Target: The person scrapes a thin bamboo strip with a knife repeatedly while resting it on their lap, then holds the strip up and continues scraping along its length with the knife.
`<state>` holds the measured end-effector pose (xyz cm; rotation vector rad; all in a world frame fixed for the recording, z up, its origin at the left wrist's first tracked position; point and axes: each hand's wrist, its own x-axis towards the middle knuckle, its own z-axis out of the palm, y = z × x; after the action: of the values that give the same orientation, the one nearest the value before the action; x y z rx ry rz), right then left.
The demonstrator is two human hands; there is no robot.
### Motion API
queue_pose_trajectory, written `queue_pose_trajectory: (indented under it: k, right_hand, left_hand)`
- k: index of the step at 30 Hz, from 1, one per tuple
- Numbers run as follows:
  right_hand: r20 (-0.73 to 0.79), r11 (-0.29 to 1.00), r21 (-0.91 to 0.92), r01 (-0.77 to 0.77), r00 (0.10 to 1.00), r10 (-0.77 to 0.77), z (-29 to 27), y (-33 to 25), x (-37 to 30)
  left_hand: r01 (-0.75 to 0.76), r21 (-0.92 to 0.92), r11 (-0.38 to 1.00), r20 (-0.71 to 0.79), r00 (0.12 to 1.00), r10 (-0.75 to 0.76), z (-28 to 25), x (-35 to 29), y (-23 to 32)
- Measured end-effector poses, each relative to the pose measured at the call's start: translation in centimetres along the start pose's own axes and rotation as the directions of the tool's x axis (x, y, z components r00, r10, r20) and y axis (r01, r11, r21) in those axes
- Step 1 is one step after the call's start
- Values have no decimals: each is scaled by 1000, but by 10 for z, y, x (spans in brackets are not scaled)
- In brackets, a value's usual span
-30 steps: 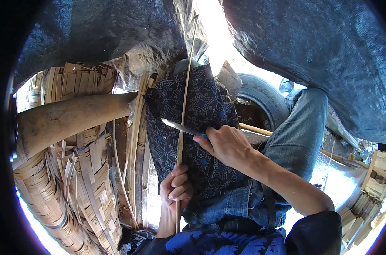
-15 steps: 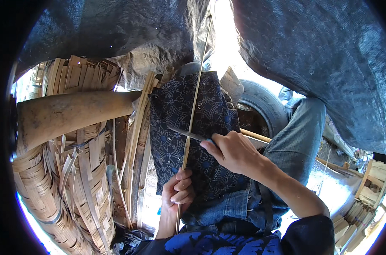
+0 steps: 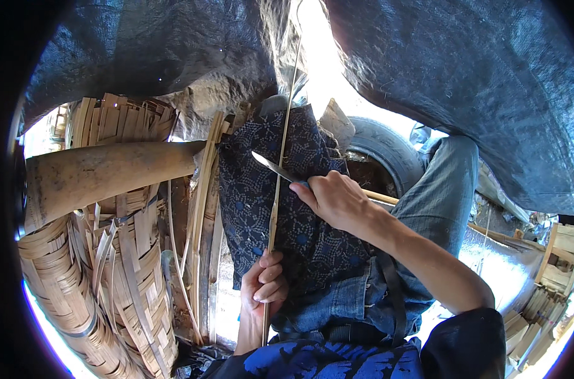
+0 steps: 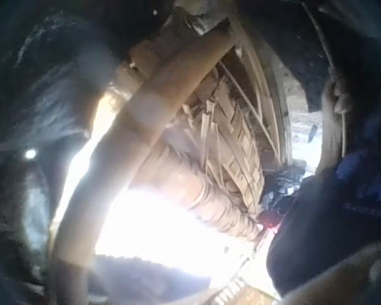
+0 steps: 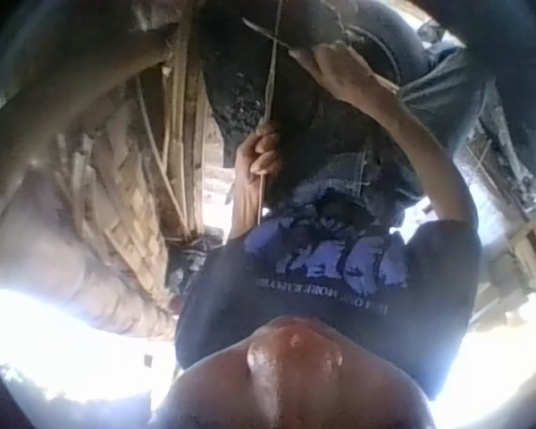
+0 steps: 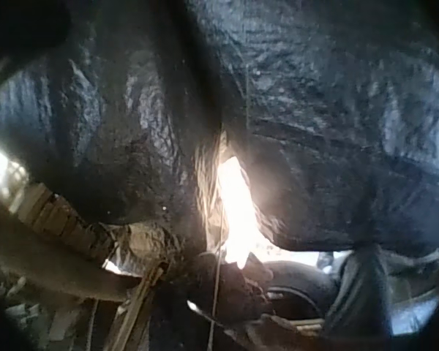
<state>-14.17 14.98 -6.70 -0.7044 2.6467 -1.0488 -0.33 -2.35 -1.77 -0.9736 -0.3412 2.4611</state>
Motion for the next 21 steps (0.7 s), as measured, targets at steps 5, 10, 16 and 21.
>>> queue_pose_trajectory:
  k: [5, 10, 16, 21]
  right_hand:
    - [61, 999, 46, 25, 998, -28, 1, 10, 7]
    - [-47, 993, -40, 112, 992, -113, 7, 17, 9]
    - [161, 1000, -4, -28, 987, 29, 1, 23, 34]
    - [119, 996, -12, 86, 989, -84, 5, 47, 53]
  left_hand:
    - [-10, -4, 1000, -11, 1000, 10, 0, -2, 2]
    - [-29, 60, 998, -44, 999, 32, 3, -4, -1]
    - [-53, 49, 997, -47, 997, 55, 0, -9, -2]
    - [-39, 68, 997, -56, 998, 43, -5, -22, -8]
